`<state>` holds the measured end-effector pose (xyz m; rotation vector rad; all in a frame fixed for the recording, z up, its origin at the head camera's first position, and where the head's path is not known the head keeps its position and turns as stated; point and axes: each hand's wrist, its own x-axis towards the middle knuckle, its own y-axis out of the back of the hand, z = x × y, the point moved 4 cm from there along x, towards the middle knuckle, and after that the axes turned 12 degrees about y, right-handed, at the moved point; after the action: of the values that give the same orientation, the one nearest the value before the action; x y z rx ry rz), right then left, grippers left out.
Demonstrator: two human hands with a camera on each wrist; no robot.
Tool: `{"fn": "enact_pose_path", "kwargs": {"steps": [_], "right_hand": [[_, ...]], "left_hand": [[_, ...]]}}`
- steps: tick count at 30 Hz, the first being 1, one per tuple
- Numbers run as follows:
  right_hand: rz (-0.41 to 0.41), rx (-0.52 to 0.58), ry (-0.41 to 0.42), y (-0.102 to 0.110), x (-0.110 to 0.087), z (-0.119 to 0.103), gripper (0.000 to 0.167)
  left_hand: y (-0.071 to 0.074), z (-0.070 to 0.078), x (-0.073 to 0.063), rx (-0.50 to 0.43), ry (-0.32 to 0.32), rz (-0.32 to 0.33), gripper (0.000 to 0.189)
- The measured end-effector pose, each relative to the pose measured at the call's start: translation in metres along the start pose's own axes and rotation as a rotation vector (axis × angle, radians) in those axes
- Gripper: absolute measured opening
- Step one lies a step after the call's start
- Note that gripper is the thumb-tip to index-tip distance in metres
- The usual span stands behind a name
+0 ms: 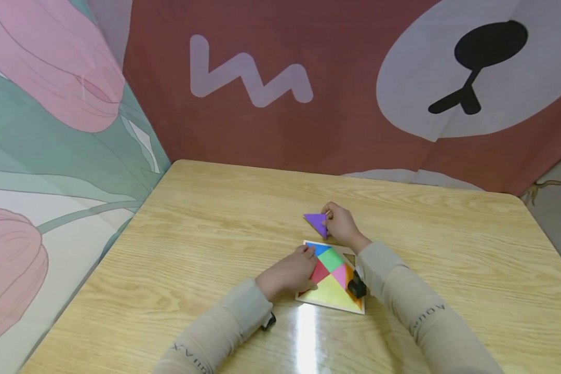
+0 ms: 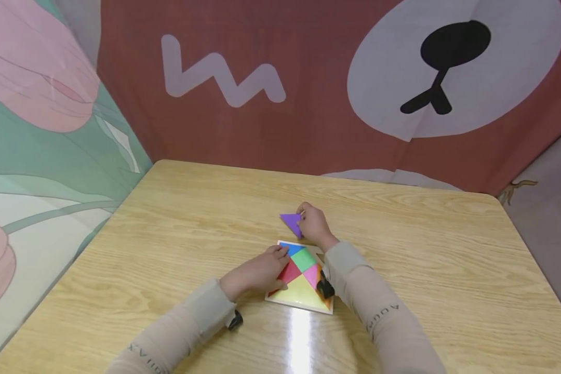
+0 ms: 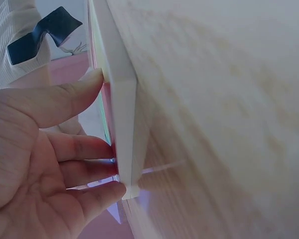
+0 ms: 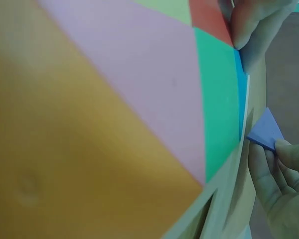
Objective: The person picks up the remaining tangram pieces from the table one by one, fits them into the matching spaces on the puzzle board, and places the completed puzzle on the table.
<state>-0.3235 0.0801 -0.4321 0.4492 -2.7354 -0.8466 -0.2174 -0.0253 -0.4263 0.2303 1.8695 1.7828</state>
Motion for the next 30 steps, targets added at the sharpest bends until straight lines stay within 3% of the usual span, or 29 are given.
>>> {"fn": "enact_pose_path", "kwargs": {"steps": [9,19,30], "right_hand": [[0.009,0.002,0.017,0.002,-0.007,-0.004,0.015],[0.011,0.021,0.016,0.004,-0.012,-0.005,0.016],[0.003,0.046,0.0,0.003,-0.015,-0.007,0.015]], "left_hand": [[0.0,0.001,0.0,0.019,-0.012,0.009,0.06],[0.001,-0.001,-0.005,-0.046,0.028,-0.024,0.061],[0.002,-0.001,-0.004,-0.038,0.017,-0.018,0.06]]}}
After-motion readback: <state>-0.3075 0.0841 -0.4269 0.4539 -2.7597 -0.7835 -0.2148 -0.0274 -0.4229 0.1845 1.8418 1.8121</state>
